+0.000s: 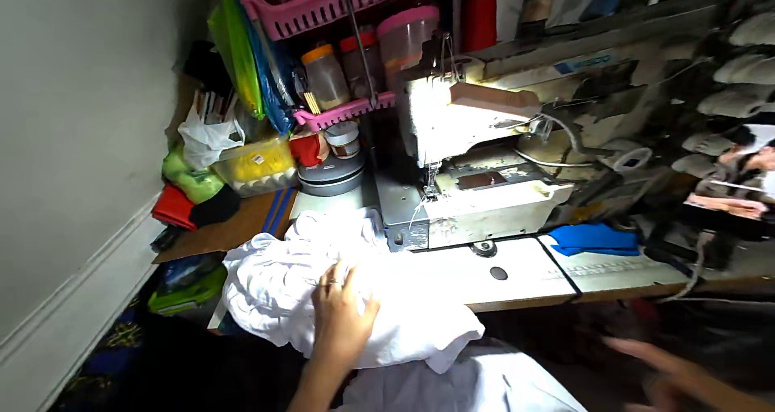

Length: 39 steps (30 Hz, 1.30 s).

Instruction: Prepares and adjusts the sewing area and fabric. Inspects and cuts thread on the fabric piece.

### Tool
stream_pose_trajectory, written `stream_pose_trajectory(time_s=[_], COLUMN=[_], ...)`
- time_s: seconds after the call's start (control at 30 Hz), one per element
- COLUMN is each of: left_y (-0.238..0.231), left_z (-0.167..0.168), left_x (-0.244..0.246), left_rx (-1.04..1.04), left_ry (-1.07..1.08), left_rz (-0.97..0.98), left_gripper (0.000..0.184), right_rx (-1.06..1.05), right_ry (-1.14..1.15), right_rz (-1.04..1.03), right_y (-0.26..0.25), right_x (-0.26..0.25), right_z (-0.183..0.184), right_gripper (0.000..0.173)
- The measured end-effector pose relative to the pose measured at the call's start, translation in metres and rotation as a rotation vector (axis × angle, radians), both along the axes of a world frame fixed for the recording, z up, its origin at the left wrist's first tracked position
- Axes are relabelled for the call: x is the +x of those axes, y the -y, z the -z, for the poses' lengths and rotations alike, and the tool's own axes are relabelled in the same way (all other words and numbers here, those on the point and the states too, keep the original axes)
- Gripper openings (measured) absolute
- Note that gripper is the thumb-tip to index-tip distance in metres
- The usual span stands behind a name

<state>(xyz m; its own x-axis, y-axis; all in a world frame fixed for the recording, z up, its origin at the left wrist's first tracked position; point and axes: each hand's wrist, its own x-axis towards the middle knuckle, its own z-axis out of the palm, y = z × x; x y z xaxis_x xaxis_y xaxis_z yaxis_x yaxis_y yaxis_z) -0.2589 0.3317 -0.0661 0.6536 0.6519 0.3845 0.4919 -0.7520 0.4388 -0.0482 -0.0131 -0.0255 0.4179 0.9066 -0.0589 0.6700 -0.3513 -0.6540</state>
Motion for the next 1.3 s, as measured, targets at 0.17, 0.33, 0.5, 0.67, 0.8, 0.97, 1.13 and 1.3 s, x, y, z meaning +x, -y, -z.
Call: stream_pose_trajectory(time_s=[0.17,0.33,0.5,0.67,0.8,0.97,1.13,1.3], left_y=[-0.057,-0.111,-0.164,-0.176,-0.168,-0.103,-0.060,-0.084], left_z=[0.017,0.025,0.029,0.029,0.018,0.012,0.014,-0.069], left_x=[0.011,0.034,0.050,0.055,0.047,0.011,-0.002,-0.005], left_rx=[-0.178,-0.076,0.015,0.042,-0.163,-0.182,0.179,-0.243], left_ry=[-0.427,-0.358,-0.231,-0.177,-0.049,0.278,-0.021,0.218], left_rz=[-0.039,0.089,0.245,0.290,0.303,0.344,0.263,0.354], left_gripper=[0.072,0.062,0.061,0.062,0.047,0.040,0.046,0.032], right_rx=[0.175,0.193,0.162,0.137,0.114,0.331,0.515,0.689], right_ry=[0.041,-0.378,-0.503,-0.561,-0.660,-0.851,-0.895,-1.020], right_rz=[-0.022,0.188,0.229,0.293,0.322,0.347,0.429,0.258], right_y=[-0.136,-0.196,-0.204,-0.202,-0.198,-0.193,-0.206,-0.227], right_x=[-0.019,-0.004,0.010,0.009,0.013,0.016,-0.003,-0.037], right_z=[0.082,0.051,0.051,0.049,0.044,0.052,0.019,-0.043], right_gripper=[0.046,0.020,0.017,0.016,0.012,0.013,0.021,0.020])
